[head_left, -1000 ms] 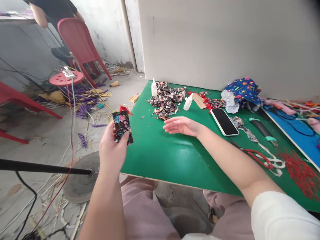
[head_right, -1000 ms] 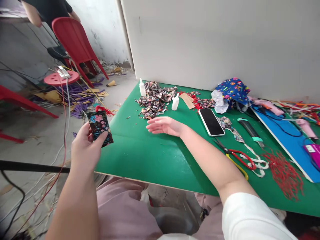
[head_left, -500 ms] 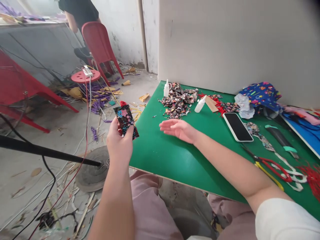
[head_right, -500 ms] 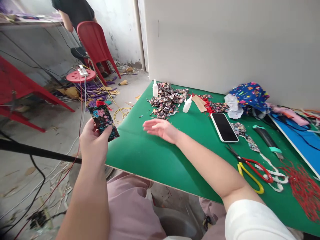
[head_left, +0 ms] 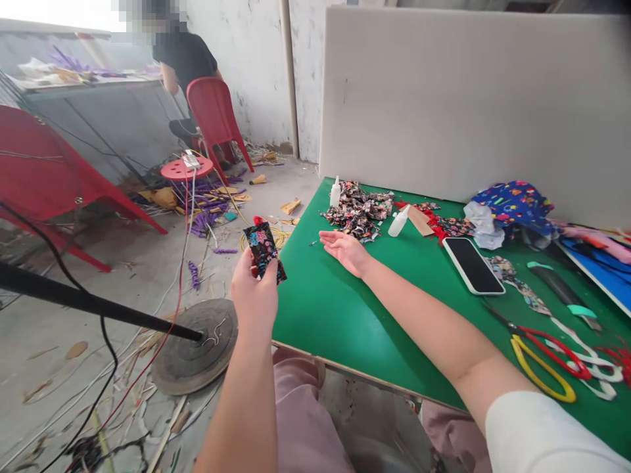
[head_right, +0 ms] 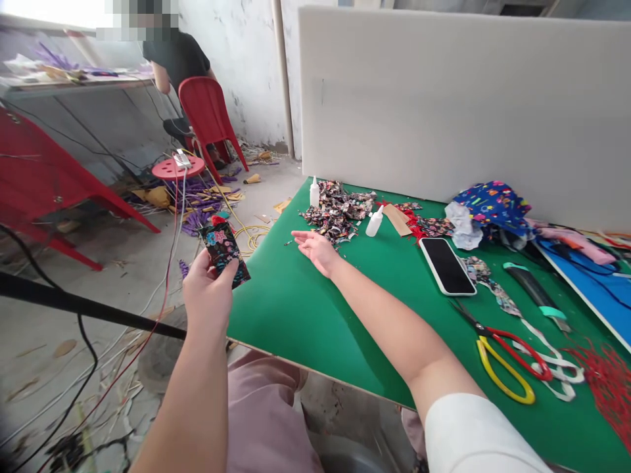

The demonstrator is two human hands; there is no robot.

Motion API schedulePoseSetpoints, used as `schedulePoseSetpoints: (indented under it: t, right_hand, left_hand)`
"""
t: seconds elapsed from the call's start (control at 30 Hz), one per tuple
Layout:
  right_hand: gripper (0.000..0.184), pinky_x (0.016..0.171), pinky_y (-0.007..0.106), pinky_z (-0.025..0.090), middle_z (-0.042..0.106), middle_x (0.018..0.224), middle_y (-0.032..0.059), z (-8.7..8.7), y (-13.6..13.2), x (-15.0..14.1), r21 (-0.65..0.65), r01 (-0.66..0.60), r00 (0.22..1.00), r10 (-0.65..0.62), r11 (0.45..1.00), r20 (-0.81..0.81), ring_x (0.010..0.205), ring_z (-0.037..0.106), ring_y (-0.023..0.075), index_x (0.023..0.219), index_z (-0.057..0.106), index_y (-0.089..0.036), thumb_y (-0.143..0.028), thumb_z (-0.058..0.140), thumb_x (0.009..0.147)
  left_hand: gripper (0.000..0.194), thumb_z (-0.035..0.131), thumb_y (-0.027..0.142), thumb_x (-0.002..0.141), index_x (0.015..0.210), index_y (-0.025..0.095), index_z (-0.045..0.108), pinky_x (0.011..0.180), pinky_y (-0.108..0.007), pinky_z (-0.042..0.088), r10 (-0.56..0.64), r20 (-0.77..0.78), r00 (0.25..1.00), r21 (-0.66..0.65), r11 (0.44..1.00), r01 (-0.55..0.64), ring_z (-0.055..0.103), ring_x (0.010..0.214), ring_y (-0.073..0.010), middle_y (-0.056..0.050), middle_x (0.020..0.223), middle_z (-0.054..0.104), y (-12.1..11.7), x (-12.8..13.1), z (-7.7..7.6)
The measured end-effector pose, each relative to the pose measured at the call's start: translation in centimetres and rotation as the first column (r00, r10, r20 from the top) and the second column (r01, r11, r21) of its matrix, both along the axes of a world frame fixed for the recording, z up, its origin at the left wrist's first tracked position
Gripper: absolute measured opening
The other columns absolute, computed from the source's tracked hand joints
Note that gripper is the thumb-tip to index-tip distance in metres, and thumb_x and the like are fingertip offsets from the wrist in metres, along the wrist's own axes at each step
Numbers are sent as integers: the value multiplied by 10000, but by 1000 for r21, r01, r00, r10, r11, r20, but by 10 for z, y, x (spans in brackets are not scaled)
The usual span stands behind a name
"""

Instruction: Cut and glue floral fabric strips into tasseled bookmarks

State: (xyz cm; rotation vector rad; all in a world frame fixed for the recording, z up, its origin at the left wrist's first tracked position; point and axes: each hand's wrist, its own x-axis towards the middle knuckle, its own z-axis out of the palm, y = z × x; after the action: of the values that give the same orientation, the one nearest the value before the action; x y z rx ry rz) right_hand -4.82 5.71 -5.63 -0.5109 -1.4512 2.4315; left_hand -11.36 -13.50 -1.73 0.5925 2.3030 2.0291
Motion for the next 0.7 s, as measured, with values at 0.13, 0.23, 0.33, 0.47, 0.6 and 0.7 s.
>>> schedulePoseSetpoints:
  t: [0.13, 0.23, 0.33, 0.47, 0.6, 0.7]
  right_hand:
    - [252, 996, 366, 405, 649, 1069, 49, 1, -31, -25, 7, -105, 994, 105, 994, 8, 1067, 571, 153, 938, 649, -174, -74, 502, 759]
    - [243, 884, 422, 473, 602, 1119, 76, 3, -30, -41, 31, -93, 995, 92, 995, 43, 1014, 578, 189, 1055, 591, -139, -266, 559, 850]
    - [305, 921, 440, 445, 542, 1226, 83, 12, -2, -33, 73, 36, 999, -38, 997, 29, 1084, 538, 202, 1135, 551, -166, -323, 523, 875]
    - [218, 1039, 315, 356, 595, 1218, 22, 30, 6, 14, 80, -64, 998, 64, 995, 3, 1104, 553, 108, 1014, 612, -212, -171, 464, 860]
    - [259, 904, 452, 477, 675, 1066, 131, 27, -29, 41, 37, -424, 902, 418, 905, 111, 949, 656, 229, 1000, 647, -142, -235, 622, 760]
    - [278, 861, 450, 501, 678, 1049, 154, 17, -30, 42, 72, -461, 879, 444, 885, 171, 936, 659, 239, 968, 652, -129, -240, 673, 714]
  left_hand:
    - [268, 667, 243, 686, 950, 198, 655, 572, -214, 452, -11, 73, 997, 126, 992, 2, 527, 616, -112, 6, 763, 615, 3, 3, 2]
    - [264, 701, 236, 656, 911, 184, 656, 557, -195, 446, -115, 209, 971, 304, 952, 48, 523, 622, -102, 13, 756, 608, 9, 8, 3]
    - [268, 698, 245, 658, 910, 169, 644, 580, -209, 469, -231, 280, 932, 377, 919, 114, 557, 654, -109, 2, 794, 627, 14, 14, 4]
    - [269, 699, 238, 648, 897, 160, 633, 591, -212, 482, -319, 350, 881, 438, 887, 147, 578, 669, -109, -4, 810, 640, 17, 18, 6]
    - [247, 680, 246, 657, 882, 160, 622, 548, -198, 476, -356, 405, 842, 472, 870, 141, 603, 658, -119, -6, 777, 642, 21, 23, 9]
    - [257, 676, 258, 668, 899, 165, 611, 549, -211, 494, -396, 431, 811, 486, 859, 161, 628, 659, -129, -16, 802, 663, 25, 30, 13]
